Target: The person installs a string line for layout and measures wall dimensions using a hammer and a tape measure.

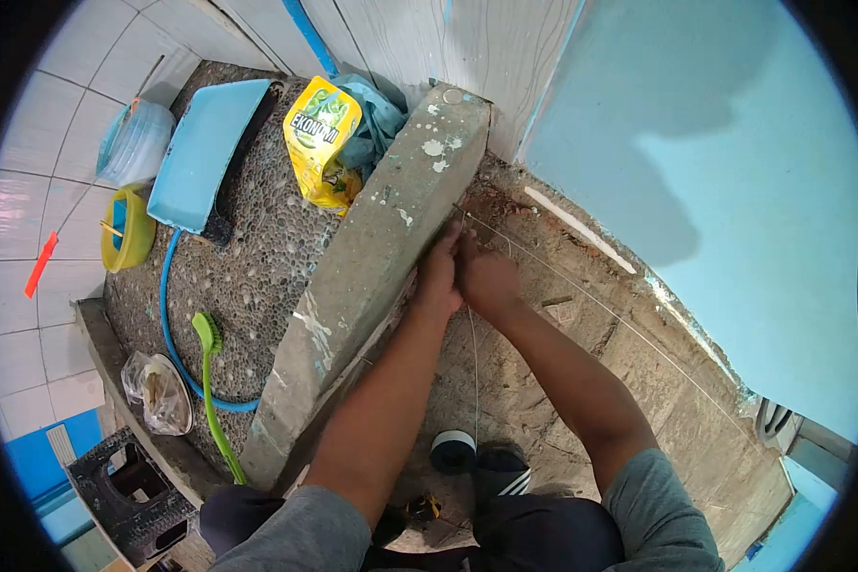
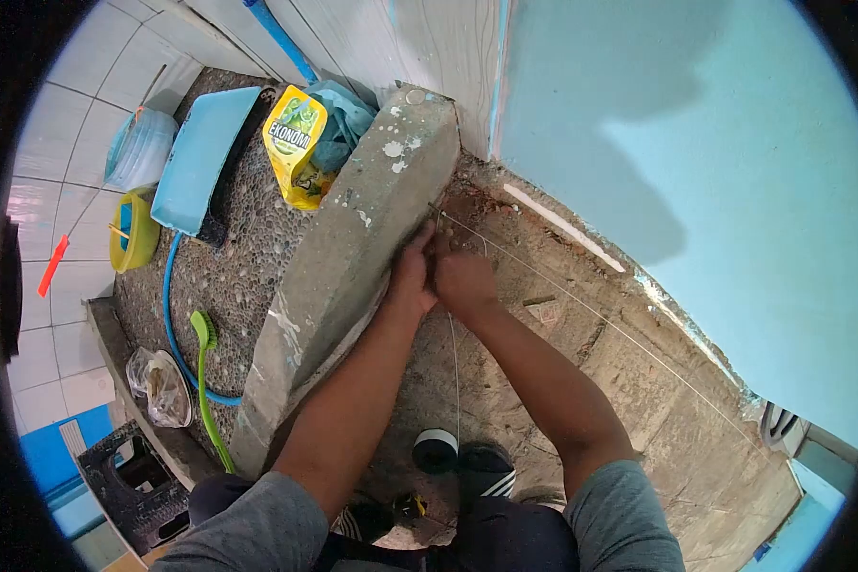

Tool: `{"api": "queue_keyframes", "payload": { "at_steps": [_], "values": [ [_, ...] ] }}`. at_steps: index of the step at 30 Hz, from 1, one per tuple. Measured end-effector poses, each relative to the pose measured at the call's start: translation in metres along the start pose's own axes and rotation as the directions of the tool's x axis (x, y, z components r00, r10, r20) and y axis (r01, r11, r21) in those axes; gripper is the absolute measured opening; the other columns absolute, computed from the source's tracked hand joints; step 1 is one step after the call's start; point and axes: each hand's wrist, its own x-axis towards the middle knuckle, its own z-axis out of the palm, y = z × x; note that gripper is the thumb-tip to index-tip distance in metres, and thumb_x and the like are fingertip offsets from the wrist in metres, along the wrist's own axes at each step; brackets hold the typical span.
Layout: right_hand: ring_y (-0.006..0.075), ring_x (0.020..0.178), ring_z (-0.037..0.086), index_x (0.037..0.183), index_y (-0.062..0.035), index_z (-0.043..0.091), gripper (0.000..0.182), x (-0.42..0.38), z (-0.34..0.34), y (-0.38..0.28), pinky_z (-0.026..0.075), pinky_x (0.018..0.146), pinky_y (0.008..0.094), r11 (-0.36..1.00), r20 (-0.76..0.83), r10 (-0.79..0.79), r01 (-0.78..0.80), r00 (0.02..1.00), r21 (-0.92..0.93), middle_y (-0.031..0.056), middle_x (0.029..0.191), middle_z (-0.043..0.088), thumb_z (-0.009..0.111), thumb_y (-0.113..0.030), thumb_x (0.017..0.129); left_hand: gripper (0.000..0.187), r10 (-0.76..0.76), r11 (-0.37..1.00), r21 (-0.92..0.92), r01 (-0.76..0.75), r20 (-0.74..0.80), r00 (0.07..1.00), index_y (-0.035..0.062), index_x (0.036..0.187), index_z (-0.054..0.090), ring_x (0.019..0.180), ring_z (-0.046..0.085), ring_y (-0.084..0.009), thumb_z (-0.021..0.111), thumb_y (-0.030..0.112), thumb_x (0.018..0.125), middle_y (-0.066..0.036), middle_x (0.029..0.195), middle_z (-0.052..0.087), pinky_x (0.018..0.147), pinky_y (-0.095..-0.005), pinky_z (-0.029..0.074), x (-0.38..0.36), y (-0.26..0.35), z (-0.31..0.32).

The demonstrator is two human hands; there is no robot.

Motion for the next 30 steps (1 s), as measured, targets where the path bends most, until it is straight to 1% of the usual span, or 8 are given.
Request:
{"api": "queue_keyframes", "payload": {
  "at_steps": [7,10,13,16,19,25,27,30],
  "values": [
    [0.0365,0.085,0.071,0.122,-0.0025,0.061,0.035,-0.002,-0.012,0.014,0.056,0.070,0.0480,0.996,-0.012,-0.040,0.039,0.999,-0.079,0.0187,0.100,0.070,0.056,-0.015,0.089,0.016,0.132,0.986,0.095,-0.137,0.055,0.990,0.0097,0.100,0.064,0.093,0.063,-0.0181,0.061,0.025,0.099,-0.004,0.101,0.068,0.085,-0.0365,0.051,0.031,-0.017,-0.005],
    [0.0367,0.081,0.070,0.111,-0.0029,0.067,0.027,-0.004,-0.045,0.020,0.053,0.071,0.0496,0.935,-0.441,-0.350,0.338,0.826,-0.109,0.0168,0.095,0.069,0.060,-0.013,0.088,0.012,0.231,0.951,0.194,-0.239,0.063,0.971,0.0101,0.094,0.063,0.084,0.062,-0.0155,0.061,0.021,0.098,-0.003,0.093,0.067,0.076,-0.0325,0.051,0.048,-0.025,-0.011],
    [0.0379,0.083,0.069,0.113,-0.0035,0.070,0.029,0.010,-0.059,0.028,0.054,0.077,0.0503,0.968,-0.600,-0.114,0.225,0.792,0.112,0.0152,0.103,0.070,0.061,-0.014,0.088,0.008,0.219,0.941,0.296,-0.163,-0.169,0.961,0.0069,0.091,0.064,0.078,0.059,-0.0137,0.056,0.010,0.095,-0.003,0.088,0.064,0.067,-0.0291,0.047,0.040,-0.019,0.012],
    [0.0332,0.089,0.069,0.108,-0.0022,0.073,0.025,0.046,-0.075,0.044,0.052,0.080,0.0425,0.857,-0.079,0.211,-0.145,0.974,0.495,0.0176,0.097,0.072,0.064,-0.011,0.086,0.008,0.199,0.947,0.300,-0.118,-0.257,0.945,0.0049,0.091,0.064,0.073,0.058,-0.0129,0.055,0.006,0.092,-0.002,0.086,0.063,0.061,-0.0266,0.043,0.036,-0.018,0.026],
    [0.0274,0.089,0.070,0.107,-0.0026,0.074,0.025,0.072,-0.070,0.063,0.053,0.080,0.0386,0.776,0.257,-0.004,-0.159,0.966,0.611,0.0169,0.098,0.074,0.066,-0.014,0.086,0.008,0.230,0.946,0.277,-0.166,-0.216,0.949,0.0062,0.091,0.064,0.069,0.057,-0.0109,0.056,0.008,0.092,-0.001,0.085,0.064,0.056,-0.0240,0.040,0.042,-0.020,0.028],
    [0.0200,0.085,0.069,0.104,-0.0011,0.074,0.023,0.093,-0.060,0.070,0.054,0.075,0.0348,0.653,0.536,-0.196,-0.299,0.821,0.696,0.0123,0.096,0.075,0.066,-0.016,0.087,0.008,0.130,0.940,0.338,-0.053,-0.211,0.969,0.0138,0.096,0.066,0.072,0.056,-0.0069,0.058,0.015,0.094,0.004,0.088,0.065,0.057,-0.0204,0.038,0.038,-0.012,0.026],
    [0.0207,0.083,0.070,0.102,-0.0015,0.073,0.021,0.096,-0.047,0.076,0.054,0.075,0.0344,0.783,0.325,-0.259,0.000,0.910,0.623,0.0134,0.093,0.075,0.066,-0.016,0.088,0.008,0.121,0.927,0.374,-0.030,-0.222,0.968,0.0147,0.098,0.066,0.071,0.056,-0.0068,0.058,0.016,0.096,0.004,0.089,0.065,0.056,-0.0206,0.038,0.036,-0.011,0.029],
    [0.0261,0.080,0.070,0.097,-0.0024,0.073,0.018,0.094,-0.042,0.075,0.055,0.073,0.0372,0.860,0.211,-0.221,0.088,0.952,0.502,0.0158,0.086,0.072,0.064,-0.015,0.088,0.010,0.147,0.939,0.338,-0.064,-0.226,0.963,0.0117,0.101,0.065,0.068,0.056,-0.0084,0.056,0.014,0.097,-0.001,0.091,0.066,0.053,-0.0228,0.039,0.044,-0.015,0.028]
  ]
}}
